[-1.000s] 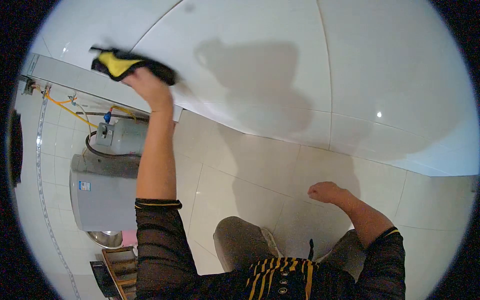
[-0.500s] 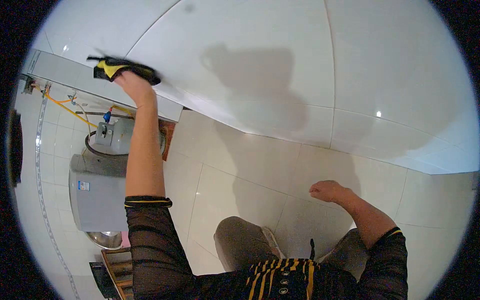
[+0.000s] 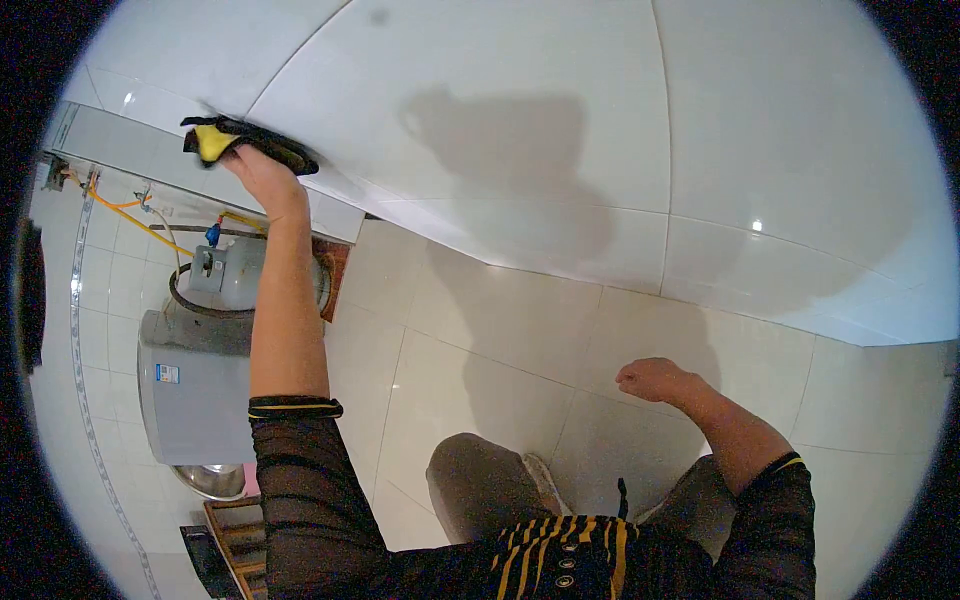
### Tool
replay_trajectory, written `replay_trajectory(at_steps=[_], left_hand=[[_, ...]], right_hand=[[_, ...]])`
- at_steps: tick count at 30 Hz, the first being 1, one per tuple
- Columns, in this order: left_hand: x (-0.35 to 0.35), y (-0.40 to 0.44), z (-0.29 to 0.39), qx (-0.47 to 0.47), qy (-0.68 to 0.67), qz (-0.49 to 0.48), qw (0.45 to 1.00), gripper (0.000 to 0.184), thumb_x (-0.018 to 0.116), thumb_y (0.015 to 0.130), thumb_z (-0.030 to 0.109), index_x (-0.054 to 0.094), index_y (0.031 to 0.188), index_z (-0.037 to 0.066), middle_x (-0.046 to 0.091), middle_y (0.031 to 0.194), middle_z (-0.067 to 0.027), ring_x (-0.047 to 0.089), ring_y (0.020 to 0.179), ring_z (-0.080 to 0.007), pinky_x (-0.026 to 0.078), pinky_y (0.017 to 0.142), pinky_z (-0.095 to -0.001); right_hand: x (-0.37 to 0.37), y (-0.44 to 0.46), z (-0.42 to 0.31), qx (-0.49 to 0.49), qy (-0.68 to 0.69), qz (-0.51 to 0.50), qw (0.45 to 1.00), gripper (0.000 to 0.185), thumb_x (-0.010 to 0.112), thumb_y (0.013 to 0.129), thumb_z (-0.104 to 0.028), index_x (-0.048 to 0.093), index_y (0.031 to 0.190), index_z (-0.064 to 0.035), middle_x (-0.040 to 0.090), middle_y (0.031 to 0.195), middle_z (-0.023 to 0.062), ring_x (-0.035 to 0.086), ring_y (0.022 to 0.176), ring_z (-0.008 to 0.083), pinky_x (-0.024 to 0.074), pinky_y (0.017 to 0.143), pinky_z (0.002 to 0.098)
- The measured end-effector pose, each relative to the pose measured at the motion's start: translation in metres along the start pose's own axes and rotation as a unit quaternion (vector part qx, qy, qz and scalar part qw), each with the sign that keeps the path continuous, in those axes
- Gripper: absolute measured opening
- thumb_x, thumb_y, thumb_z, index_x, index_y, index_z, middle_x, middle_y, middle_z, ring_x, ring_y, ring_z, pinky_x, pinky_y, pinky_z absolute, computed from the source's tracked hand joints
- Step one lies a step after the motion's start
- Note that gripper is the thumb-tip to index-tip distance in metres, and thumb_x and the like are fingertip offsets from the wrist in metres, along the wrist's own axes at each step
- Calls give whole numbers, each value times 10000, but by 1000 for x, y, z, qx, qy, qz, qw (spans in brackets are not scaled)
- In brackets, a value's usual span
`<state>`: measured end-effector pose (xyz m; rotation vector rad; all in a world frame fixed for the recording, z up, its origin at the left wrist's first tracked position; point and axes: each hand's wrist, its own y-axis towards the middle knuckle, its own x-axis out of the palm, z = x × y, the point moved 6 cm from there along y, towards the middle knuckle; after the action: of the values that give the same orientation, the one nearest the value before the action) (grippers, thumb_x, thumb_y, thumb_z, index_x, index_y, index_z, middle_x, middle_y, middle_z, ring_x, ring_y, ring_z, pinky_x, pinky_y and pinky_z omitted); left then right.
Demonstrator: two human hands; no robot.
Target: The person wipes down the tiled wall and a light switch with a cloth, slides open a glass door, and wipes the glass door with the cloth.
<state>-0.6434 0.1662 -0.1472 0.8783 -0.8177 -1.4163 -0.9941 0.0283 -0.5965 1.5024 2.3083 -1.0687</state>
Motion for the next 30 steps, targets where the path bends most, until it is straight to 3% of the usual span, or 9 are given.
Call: replay_trajectory(at_steps=[2, 7, 10, 12, 16, 20, 21, 26, 30], left_hand=[[3, -4, -4, -58, 30, -6, 998, 479, 377, 919, 171, 243, 1326, -43, 331, 1309, -176, 376, 1174, -270, 246, 1040, -343], [33, -11, 42, 31, -22, -12, 999, 446, 505, 883, 219, 327, 1235, 11, 453, 1147, -99, 449, 1024, -192, 356, 922, -319], [29, 11, 43, -43, -100, 19, 994, 388, 556, 871, 170, 342, 1163, 32, 458, 1072, -80, 445, 973, -171, 356, 915, -319], [28, 17, 42, -95, -173, 25, 980, 403, 560, 873, 172, 325, 1171, 37, 451, 1088, -75, 447, 988, -161, 383, 894, -310], [27, 11, 53, -10, -92, -25, 995, 440, 610, 834, 133, 354, 1185, 61, 496, 1035, -68, 506, 929, -165, 442, 821, -312], [32, 10, 64, -24, -92, -38, 995, 482, 637, 819, 119, 348, 1200, 55, 500, 1039, -65, 507, 932, -166, 440, 829, -299], [28, 16, 56, -42, -107, -51, 992, 670, 658, 807, 120, 238, 1319, 23, 453, 1122, -74, 458, 998, -152, 394, 893, -268], [4, 34, 34, -99, -125, -26, 987, 533, 655, 801, 108, 328, 1215, 31, 488, 1065, -70, 503, 921, -153, 434, 829, -277], [19, 25, 55, -82, -108, -65, 989, 697, 698, 781, 120, 242, 1292, -11, 451, 1125, -91, 474, 991, -157, 400, 890, -282]], right_hand=[[0, 2, -5, -8, -1, -6, 1000, 333, 450, 884, -326, 597, 1093, -113, 611, 1073, 113, 568, 1009, 298, 445, 866, 428], [7, 4, -14, -18, 1, -47, 999, 329, 479, 885, -318, 593, 1114, -112, 606, 1089, 103, 573, 997, 280, 446, 869, 374], [7, 5, -9, -15, -2, -52, 999, 329, 476, 885, -314, 594, 1111, -107, 608, 1085, 102, 572, 1003, 280, 447, 871, 376], [6, 5, 0, -27, 2, -25, 999, 344, 457, 891, -342, 593, 1096, -102, 604, 1096, 111, 564, 1022, 296, 448, 867, 418], [3, 8, 4, -20, -1, -18, 1000, 351, 459, 889, -343, 590, 1101, -97, 602, 1098, 115, 563, 1021, 300, 449, 864, 417], [7, 8, 10, -5, 4, -34, 999, 343, 479, 880, -323, 590, 1106, -90, 604, 1103, 107, 567, 1014, 288, 448, 868, 396], [10, 9, 11, -8, 7, -38, 999, 344, 471, 885, -333, 589, 1104, -95, 602, 1102, 113, 566, 1017, 301, 449, 865, 415], [6, 9, 12, -4, 17, -33, 999, 342, 476, 881, -334, 589, 1106, -104, 603, 1105, 110, 569, 1018, 292, 449, 866, 410], [10, 14, 10, -2, 16, -49, 999, 337, 477, 880, -335, 590, 1107, -113, 606, 1098, 110, 571, 1011, 291, 450, 862, 407]])
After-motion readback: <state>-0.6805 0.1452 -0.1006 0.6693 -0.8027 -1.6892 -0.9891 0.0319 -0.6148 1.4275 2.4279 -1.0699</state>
